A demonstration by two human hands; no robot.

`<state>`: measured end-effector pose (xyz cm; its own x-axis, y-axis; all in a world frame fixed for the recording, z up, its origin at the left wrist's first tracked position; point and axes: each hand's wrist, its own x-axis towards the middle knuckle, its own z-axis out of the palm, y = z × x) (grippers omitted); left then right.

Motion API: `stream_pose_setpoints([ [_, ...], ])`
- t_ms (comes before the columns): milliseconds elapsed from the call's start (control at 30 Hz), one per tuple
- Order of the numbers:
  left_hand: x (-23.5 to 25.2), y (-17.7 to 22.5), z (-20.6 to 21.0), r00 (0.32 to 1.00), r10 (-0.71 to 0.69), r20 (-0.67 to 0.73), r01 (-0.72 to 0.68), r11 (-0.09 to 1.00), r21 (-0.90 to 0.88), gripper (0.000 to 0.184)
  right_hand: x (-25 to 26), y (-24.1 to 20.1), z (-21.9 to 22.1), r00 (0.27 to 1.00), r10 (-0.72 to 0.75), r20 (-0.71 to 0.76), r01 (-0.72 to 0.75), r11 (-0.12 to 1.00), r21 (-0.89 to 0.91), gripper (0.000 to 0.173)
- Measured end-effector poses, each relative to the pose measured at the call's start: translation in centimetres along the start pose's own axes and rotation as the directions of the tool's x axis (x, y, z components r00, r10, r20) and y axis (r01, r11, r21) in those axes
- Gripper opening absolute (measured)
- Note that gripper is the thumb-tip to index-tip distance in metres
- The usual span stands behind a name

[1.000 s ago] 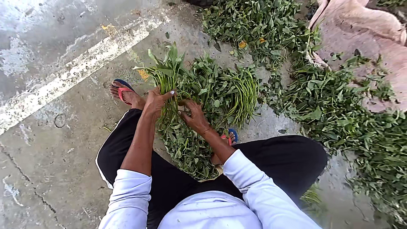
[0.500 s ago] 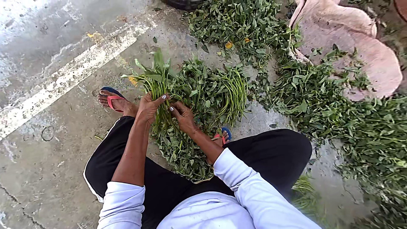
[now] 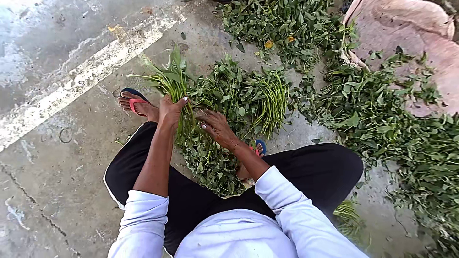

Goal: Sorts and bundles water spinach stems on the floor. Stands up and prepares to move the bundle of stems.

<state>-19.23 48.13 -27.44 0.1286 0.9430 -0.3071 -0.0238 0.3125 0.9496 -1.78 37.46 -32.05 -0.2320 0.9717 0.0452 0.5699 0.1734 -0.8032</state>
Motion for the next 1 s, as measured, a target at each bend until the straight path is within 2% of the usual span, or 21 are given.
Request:
stream_pose_setpoints([
  [67, 0.0, 0.0, 0.4, 1.000, -0.030, -0.007, 0.030, 1.000, 0.006, 0.022, 0.1, -0.6, -0.1, 0.993, -0.118, 0.025, 0.121, 0.979, -0.163, 0.048],
  [133, -0.1, 0.2, 0.4, 0.998, -0.049, -0.026, 0.049, 0.998, -0.029, 0.021, -0.1, -1.4, 0.7, 0.987, -0.160, 0.004, 0.155, 0.946, -0.284, 0.040],
  [233, -0.1, 0.4, 0.2, 0.992, -0.102, -0.072, 0.091, 0.986, -0.138, 0.021, -1.2, -1.3, 3.0, 0.979, -0.176, -0.106, 0.142, 0.951, -0.274, 0.028],
  [300, -0.2, 0.6, 0.1, 0.981, -0.158, -0.113, 0.132, 0.969, -0.209, 0.025, -1.9, -1.7, 4.0, 0.982, -0.110, -0.154, 0.076, 0.975, -0.210, 0.026],
  [400, -0.3, 0.3, 0.2, 0.967, -0.183, -0.177, 0.129, 0.952, -0.276, 0.023, -2.6, -2.6, 4.5, 0.987, 0.008, -0.162, -0.050, 0.966, -0.255, 0.024],
  [533, 0.4, 0.0, -0.9, 0.958, -0.132, -0.252, 0.056, 0.956, -0.288, 0.021, -3.3, -2.9, 4.5, 0.985, 0.155, -0.079, -0.173, 0.928, -0.330, 0.042],
  [600, 0.6, 0.0, -1.2, 0.962, -0.126, -0.243, 0.054, 0.957, -0.284, 0.023, -3.4, -3.2, 4.2, 0.969, 0.245, -0.016, -0.241, 0.937, -0.254, 0.047],
  [667, 0.3, 0.5, -1.0, 0.970, -0.145, -0.196, 0.084, 0.954, -0.287, 0.021, -3.2, -3.2, 4.0, 0.955, 0.293, 0.038, -0.279, 0.938, -0.206, 0.041],
  [767, 0.1, 0.9, -0.9, 0.981, -0.165, -0.105, 0.123, 0.938, -0.325, 0.018, -2.7, -2.8, 3.5, 0.927, 0.339, 0.157, -0.301, 0.927, -0.225, 0.036],
  [833, 0.2, 0.8, -1.0, 0.983, -0.172, -0.067, 0.139, 0.928, -0.345, 0.016, -2.6, -2.8, 3.2, 0.939, 0.272, 0.213, -0.223, 0.948, -0.227, 0.035],
  [867, 0.3, 0.8, -1.3, 0.983, -0.169, -0.077, 0.130, 0.923, -0.362, 0.014, -2.9, -2.7, 3.3, 0.972, 0.160, 0.170, -0.126, 0.972, -0.199, 0.033],
  [900, 0.6, 0.8, -1.7, 0.981, -0.167, -0.100, 0.116, 0.915, -0.387, 0.012, -3.1, -2.8, 3.3, 0.997, 0.017, 0.070, -0.006, 0.988, -0.157, 0.030],
  [933, 1.0, 0.8, -2.1, 0.976, -0.171, -0.133, 0.100, 0.901, -0.422, 0.010, -3.1, -3.2, 3.2, 0.991, -0.121, -0.062, 0.114, 0.987, -0.114, 0.029],
  [1000, 1.2, 0.7, -2.3, 0.960, -0.224, -0.169, 0.104, 0.843, -0.527, 0.008, -2.4, -4.6, 1.9, 0.925, -0.271, -0.265, 0.271, 0.962, -0.038, 0.028],
])
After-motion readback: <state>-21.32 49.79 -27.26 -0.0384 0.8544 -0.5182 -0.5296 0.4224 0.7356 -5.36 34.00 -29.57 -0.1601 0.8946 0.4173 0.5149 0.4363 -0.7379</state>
